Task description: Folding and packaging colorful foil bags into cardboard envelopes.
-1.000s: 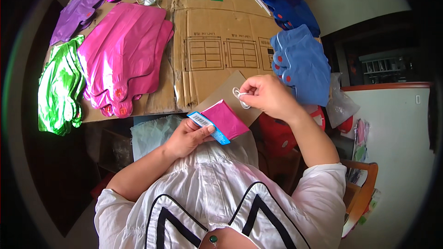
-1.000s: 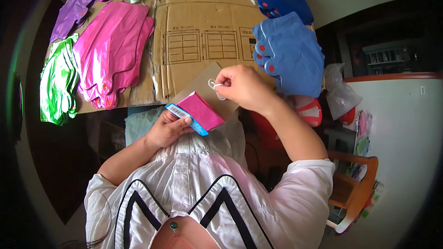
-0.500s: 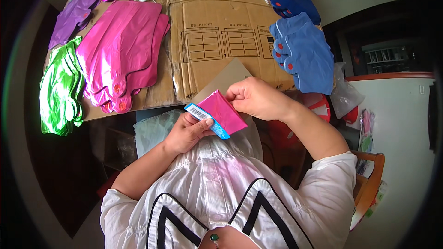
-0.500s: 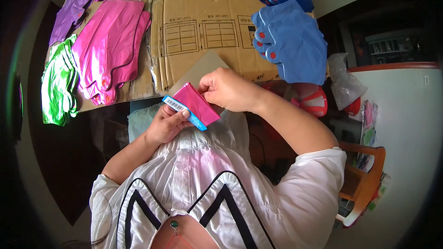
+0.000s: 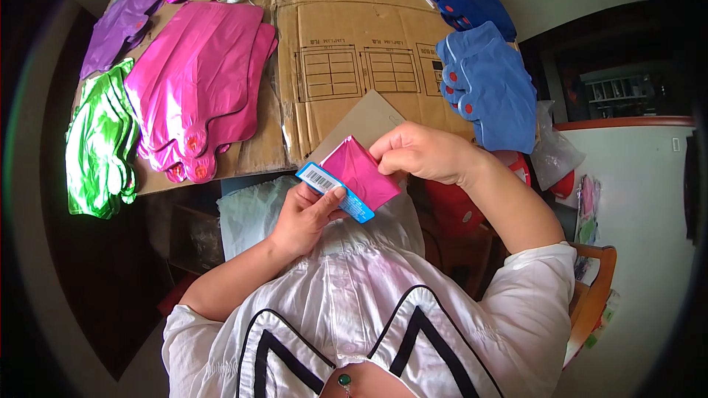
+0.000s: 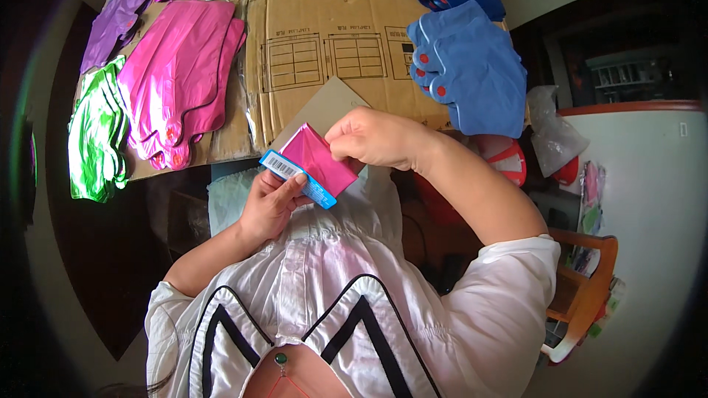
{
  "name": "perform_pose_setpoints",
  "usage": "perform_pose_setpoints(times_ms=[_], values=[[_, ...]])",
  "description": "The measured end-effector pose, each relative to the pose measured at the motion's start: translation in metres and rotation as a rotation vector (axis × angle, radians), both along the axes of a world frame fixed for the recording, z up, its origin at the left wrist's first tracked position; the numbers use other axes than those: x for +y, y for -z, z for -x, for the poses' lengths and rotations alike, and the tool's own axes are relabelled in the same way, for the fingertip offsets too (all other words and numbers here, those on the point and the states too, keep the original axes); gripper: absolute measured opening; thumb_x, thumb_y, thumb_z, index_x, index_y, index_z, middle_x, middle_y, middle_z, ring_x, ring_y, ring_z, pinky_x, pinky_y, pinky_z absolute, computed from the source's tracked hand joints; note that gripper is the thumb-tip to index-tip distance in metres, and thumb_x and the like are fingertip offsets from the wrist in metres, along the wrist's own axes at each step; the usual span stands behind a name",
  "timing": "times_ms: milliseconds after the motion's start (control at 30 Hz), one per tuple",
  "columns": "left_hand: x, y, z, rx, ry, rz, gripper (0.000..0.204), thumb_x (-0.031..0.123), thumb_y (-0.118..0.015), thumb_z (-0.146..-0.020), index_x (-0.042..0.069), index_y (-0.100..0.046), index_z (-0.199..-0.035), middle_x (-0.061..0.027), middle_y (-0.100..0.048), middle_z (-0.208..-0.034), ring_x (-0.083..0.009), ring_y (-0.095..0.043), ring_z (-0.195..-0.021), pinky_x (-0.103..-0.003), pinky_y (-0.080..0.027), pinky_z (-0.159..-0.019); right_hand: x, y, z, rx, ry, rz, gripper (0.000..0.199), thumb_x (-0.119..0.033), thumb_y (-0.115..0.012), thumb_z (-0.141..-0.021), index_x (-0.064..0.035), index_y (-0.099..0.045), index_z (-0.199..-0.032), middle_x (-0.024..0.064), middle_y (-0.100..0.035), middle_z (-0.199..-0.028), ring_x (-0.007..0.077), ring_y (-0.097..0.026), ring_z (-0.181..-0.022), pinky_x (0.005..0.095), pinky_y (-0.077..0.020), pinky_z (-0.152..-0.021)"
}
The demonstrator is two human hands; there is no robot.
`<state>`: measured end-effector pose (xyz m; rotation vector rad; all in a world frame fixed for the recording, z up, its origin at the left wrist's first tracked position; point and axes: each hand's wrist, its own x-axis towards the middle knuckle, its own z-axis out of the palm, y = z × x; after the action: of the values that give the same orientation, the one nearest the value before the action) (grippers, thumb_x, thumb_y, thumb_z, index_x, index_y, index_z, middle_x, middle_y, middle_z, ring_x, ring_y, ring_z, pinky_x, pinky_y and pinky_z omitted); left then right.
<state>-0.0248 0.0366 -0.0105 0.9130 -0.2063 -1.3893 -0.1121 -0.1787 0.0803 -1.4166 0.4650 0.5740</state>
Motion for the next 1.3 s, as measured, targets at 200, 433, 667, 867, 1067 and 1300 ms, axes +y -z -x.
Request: perform_pose_setpoints(times_ms=[200, 433, 667, 867, 1067, 1300], values=[[0.0, 0.001, 0.0, -0.041, -0.036, -0.042, 0.018, 0.018, -0.057, -0.097, 0.006, -0.063, -0.109, -0.0018, -0.069, -0.097, -0.01, -0.066, -0.085, -0.025, -0.056, -0.072, 0.012, 0.006, -0.002, -0.059, 0.18, 0.071, 0.018, -0.008, -0.061, -0.088, 0.0036, -0.059, -0.102, 0.002, -0.067, -0.085, 0.0067, -0.059, -0.072, 0.0242, -0.0468, -0.064], [-0.004, -0.004, 0.007, -0.103, -0.097, -0.069, 0.016, 0.016, -0.056, -0.097, 0.005, -0.062, -0.106, -0.0001, -0.068, -0.094, -0.0082, -0.065, -0.08, -0.024, -0.055, -0.069, 0.021, -0.006, -0.006, -0.155, 0.009, 0.732, 0.028, -0.013, -0.069, -0.083, 0.0001, -0.051, -0.102, 0.0111, -0.067, -0.076, 0.017, -0.065, -0.069, 0.0322, -0.0493, -0.06], [-0.007, -0.013, 0.007, -0.079, -0.17, -0.08, 0.014, 0.014, -0.055, -0.097, 0.004, -0.061, -0.105, -0.0003, -0.068, -0.093, -0.0089, -0.065, -0.079, -0.024, -0.055, -0.067, 0.034, -0.021, -0.004, -0.478, -0.241, 1.511, 0.048, -0.029, -0.073, -0.077, -0.0017, -0.053, -0.112, 0.0154, -0.062, -0.103, 0.0326, -0.06, -0.097, 0.0415, -0.0468, -0.08], [-0.012, -0.007, 0.006, -0.089, -0.232, 0.037, 0.021, 0.012, -0.053, -0.098, 0.002, -0.058, -0.115, -0.0065, -0.065, -0.108, -0.0152, -0.065, -0.094, -0.029, -0.058, -0.075, 0.049, 0.022, 0.001, -0.791, -0.446, 1.344, 0.088, -0.041, -0.069, -0.075, -0.0014, -0.032, -0.145, 0.0179, -0.029, -0.151, 0.033, -0.027, -0.14, 0.0495, -0.0188, -0.115], [-0.014, -0.018, 0.004, 0.054, -0.271, -0.032, 0.019, 0.009, -0.054, -0.097, 0.001, -0.059, -0.113, -0.0047, -0.065, -0.105, -0.0135, -0.064, -0.091, -0.028, -0.057, -0.076, 0.037, 0.041, -0.008, -0.858, -0.5, 1.303, 0.096, -0.05, -0.065, -0.075, -0.0005, -0.025, -0.147, 0.0181, -0.024, -0.154, 0.0318, -0.023, -0.143, 0.0495, -0.0152, -0.116], [-0.015, -0.018, 0.003, 0.092, -0.254, -0.036, 0.02, 0.01, -0.053, -0.097, 0.004, -0.058, -0.116, -0.0052, -0.064, -0.11, -0.0147, -0.064, -0.095, -0.03, -0.056, -0.077, 0.036, 0.038, -0.006, -0.81, -0.557, 1.345, 0.094, -0.056, -0.055, -0.081, 0.0, -0.02, -0.149, 0.0182, -0.017, -0.156, 0.0309, -0.015, -0.145, 0.049, -0.0108, -0.117]])
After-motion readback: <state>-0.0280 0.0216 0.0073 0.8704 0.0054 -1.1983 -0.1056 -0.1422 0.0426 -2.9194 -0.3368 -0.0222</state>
